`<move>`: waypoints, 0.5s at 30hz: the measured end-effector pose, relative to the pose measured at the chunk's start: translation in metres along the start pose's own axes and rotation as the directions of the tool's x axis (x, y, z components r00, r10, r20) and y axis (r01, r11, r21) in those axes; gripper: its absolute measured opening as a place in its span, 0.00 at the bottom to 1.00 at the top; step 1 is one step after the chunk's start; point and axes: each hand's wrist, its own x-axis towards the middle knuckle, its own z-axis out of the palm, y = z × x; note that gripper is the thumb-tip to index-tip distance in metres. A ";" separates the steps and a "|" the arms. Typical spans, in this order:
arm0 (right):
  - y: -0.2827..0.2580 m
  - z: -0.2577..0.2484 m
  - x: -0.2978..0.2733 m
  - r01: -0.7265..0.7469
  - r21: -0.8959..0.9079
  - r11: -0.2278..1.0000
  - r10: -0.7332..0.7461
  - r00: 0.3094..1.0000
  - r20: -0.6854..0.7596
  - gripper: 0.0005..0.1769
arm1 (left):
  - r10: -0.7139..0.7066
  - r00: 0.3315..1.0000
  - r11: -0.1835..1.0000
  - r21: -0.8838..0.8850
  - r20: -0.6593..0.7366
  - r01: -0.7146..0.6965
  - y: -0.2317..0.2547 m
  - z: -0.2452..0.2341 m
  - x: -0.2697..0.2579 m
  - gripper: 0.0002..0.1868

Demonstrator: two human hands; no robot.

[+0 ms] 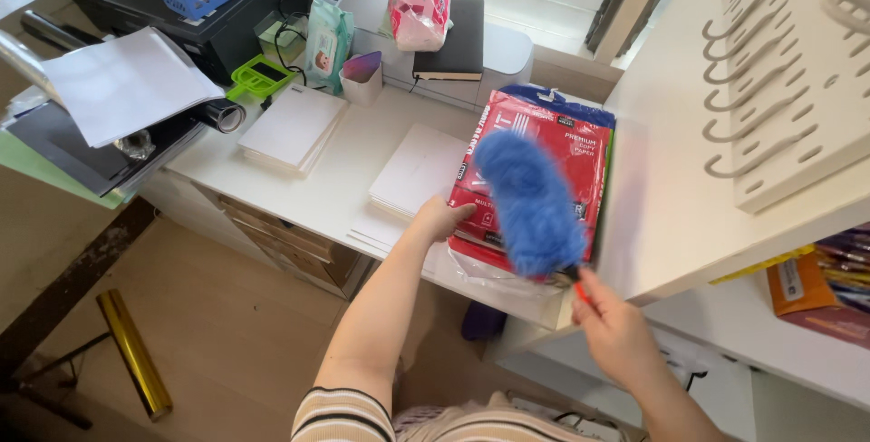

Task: The person cleans a workspace with a duster, moves a mesh organizer to a shelf, and places packs of paper inside the organizer. They then retrieve a roll of tape from a desk drawer and apply a strip to the opening of a red plastic bag.

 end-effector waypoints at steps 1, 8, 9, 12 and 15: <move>-0.017 -0.003 -0.005 -0.068 0.078 0.995 0.076 0.993 -0.095 0.32 | 0.006 0.998 0.991 -0.132 0.067 0.003 0.008 -0.009 -0.009 0.24; 0.009 0.050 0.064 -0.145 -0.544 0.826 -0.176 0.851 -0.495 0.30 | 0.097 0.975 0.973 -0.227 0.198 -0.051 -0.026 -0.055 -0.062 0.20; -0.010 0.058 0.062 -0.083 -0.623 0.778 -0.086 0.968 -0.236 0.25 | 0.076 0.948 0.903 -0.425 0.309 0.066 -0.040 -0.068 -0.065 0.23; -0.052 0.071 0.051 0.133 -0.565 0.815 -0.085 0.990 0.111 0.24 | 0.209 0.868 0.588 -0.767 0.451 0.257 -0.110 -0.059 -0.008 0.21; -0.026 0.079 0.079 0.190 -0.517 0.835 -0.290 0.949 -0.120 0.26 | 0.218 0.834 0.472 -0.803 0.507 0.365 -0.094 -0.068 -0.004 0.21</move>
